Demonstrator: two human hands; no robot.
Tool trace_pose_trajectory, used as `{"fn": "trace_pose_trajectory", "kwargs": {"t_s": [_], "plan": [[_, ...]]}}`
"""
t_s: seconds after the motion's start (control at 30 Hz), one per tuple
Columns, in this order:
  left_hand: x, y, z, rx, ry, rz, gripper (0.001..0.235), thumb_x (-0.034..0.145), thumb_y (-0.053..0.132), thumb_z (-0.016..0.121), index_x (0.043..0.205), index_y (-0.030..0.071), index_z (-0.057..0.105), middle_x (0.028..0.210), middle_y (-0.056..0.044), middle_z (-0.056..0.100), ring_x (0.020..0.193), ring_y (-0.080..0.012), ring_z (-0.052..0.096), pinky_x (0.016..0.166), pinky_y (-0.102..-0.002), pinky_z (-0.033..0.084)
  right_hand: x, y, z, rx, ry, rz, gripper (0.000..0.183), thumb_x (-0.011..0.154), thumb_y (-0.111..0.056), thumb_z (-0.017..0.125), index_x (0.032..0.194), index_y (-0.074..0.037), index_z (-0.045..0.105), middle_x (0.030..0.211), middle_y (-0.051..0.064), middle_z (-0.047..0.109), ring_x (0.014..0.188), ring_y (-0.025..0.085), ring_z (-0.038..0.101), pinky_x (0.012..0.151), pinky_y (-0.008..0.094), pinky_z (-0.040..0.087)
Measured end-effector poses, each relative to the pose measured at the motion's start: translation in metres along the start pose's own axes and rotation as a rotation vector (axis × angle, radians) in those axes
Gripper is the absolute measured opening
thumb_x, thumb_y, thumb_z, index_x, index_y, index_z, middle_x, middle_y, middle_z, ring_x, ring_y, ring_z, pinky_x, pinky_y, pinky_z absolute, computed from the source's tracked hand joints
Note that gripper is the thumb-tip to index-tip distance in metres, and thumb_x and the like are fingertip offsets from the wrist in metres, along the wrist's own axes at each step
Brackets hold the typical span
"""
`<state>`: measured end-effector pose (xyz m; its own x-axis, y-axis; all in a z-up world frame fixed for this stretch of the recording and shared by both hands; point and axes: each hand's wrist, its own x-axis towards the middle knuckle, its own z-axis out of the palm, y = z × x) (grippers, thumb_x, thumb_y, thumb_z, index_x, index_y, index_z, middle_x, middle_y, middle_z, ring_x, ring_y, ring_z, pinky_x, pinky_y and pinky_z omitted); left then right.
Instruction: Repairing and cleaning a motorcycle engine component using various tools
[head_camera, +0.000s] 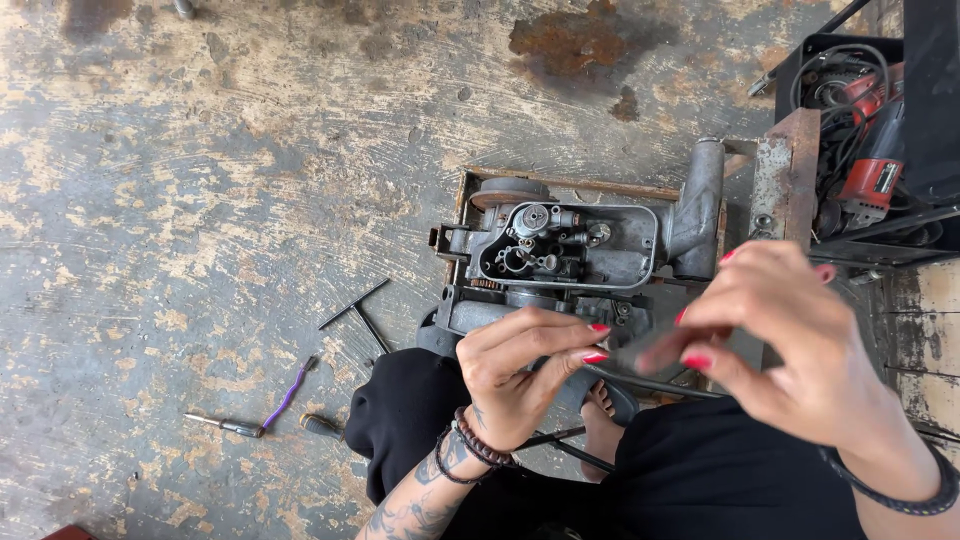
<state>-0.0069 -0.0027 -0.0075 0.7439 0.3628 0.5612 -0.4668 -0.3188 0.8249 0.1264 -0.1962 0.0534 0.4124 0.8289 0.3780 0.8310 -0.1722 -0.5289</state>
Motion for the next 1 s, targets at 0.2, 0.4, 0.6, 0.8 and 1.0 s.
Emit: {"fn": "trace_pose_trajectory", "kwargs": {"t_s": [0.2, 0.4, 0.6, 0.8, 1.0], "plan": [[0.001, 0.0, 0.0, -0.072, -0.02, -0.016, 0.013, 0.097, 0.017, 0.07, 0.097, 0.005, 0.074, 0.093, -0.011, 0.076, 0.081, -0.0205, 0.077, 0.075, -0.026, 0.061, 0.007, 0.006, -0.002, -0.109, -0.002, 0.043, 0.017, 0.094, -0.026, 0.066, 0.091, -0.01, 0.067, 0.078, 0.001, 0.068, 0.071, 0.02, 0.06, 0.095, 0.041, 0.039], [0.0, -0.002, 0.001, -0.126, -0.01, -0.044, 0.014, 0.099, 0.017, 0.068, 0.097, 0.004, 0.073, 0.094, -0.012, 0.076, 0.083, -0.0217, 0.076, 0.077, -0.028, 0.061, 0.002, 0.007, 0.003, -0.074, -0.043, -0.013, 0.019, 0.092, -0.031, 0.065, 0.092, -0.013, 0.069, 0.076, -0.003, 0.069, 0.066, 0.015, 0.061, 0.097, 0.045, 0.042], [0.006, 0.006, -0.005, -0.215, -0.118, -0.048, 0.021, 0.104, 0.02, 0.06, 0.098, 0.004, 0.072, 0.096, -0.012, 0.076, 0.086, -0.0219, 0.076, 0.079, -0.029, 0.061, 0.002, -0.008, -0.001, 0.048, -0.073, -0.013, 0.019, 0.087, -0.031, 0.068, 0.086, -0.012, 0.07, 0.078, -0.005, 0.069, 0.065, 0.015, 0.059, 0.094, 0.042, 0.044], [0.004, 0.007, -0.005, -0.243, -0.1, -0.065, 0.019, 0.101, 0.022, 0.065, 0.096, 0.005, 0.072, 0.093, -0.011, 0.075, 0.083, -0.021, 0.076, 0.077, -0.029, 0.061, -0.021, 0.032, -0.007, -0.031, 0.012, 0.126, 0.017, 0.096, -0.018, 0.061, 0.099, -0.002, 0.067, 0.088, 0.009, 0.067, 0.079, 0.021, 0.058, 0.079, 0.033, 0.047], [0.006, 0.02, -0.006, -0.086, -0.211, -0.105, 0.015, 0.092, 0.017, 0.074, 0.086, 0.004, 0.071, 0.082, -0.007, 0.074, 0.071, -0.019, 0.073, 0.07, -0.028, 0.057, 0.01, -0.032, 0.006, 0.186, -0.18, 0.015, 0.028, 0.088, -0.034, 0.077, 0.107, -0.016, 0.068, 0.082, -0.001, 0.064, 0.056, 0.014, 0.058, 0.052, 0.027, 0.043]]}}
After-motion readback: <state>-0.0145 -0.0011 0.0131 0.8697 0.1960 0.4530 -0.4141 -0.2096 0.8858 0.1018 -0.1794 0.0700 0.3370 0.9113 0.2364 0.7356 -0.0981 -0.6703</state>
